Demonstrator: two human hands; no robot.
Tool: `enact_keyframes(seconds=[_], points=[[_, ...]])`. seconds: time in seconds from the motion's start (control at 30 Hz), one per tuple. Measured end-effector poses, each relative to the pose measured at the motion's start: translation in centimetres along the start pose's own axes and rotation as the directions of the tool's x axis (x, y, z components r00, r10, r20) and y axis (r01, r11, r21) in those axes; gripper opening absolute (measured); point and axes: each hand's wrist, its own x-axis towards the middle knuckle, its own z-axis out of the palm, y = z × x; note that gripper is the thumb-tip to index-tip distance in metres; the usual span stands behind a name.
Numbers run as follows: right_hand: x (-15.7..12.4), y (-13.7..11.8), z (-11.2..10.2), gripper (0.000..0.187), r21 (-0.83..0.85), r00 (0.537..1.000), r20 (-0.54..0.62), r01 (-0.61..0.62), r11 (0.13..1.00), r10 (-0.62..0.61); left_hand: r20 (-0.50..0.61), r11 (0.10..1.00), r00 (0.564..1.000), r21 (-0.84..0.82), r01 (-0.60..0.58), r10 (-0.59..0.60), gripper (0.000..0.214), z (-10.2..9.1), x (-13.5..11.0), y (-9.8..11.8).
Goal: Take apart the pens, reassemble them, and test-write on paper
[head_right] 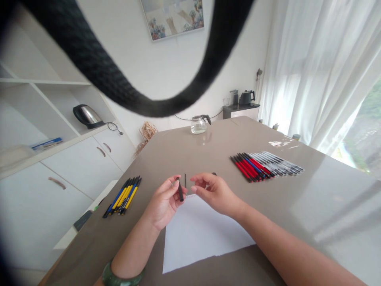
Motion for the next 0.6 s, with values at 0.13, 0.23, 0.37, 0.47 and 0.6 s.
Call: enact_keyframes(seconds=[0.13, 0.23, 0.37, 0.47, 0.6], points=[[-0.7, -1.0, 0.5, 0.034, -0.071, 0.98, 0.104, 0.176, 0.982, -0.168, -0.048, 0.997, 0.997, -0.058, 0.052, -0.054, 0.02, 0.1, 0.2, -0.5], [-0.9, -1.1, 1.1, 0.017, -0.056, 0.982, 0.064, 0.179, 0.982, -0.175, -0.068, 0.995, 0.996, -0.077, 0.056, -0.061, 0.017, 0.1, 0.5, -0.9], [-0.3, -0.3, 1.4, 0.019, 0.203, 0.994, -0.102, -0.002, 0.979, 0.023, -0.141, 0.997, 0.987, -0.028, 0.073, -0.077, 0.013, -0.2, 0.8, -1.1], [0.3, 0.3, 1.1, 0.022, 0.392, 0.971, -0.196, -0.053, 0.919, 0.139, -0.09, 0.989, 0.987, 0.053, 0.141, -0.136, 0.014, -0.4, 0.6, -1.0], [0.8, 0.5, 0.4, 0.023, 0.566, 0.958, -0.165, -0.103, 0.818, 0.235, 0.113, 0.946, 0.954, 0.201, 0.253, -0.279, 0.018, -0.1, 0.2, -1.1]])
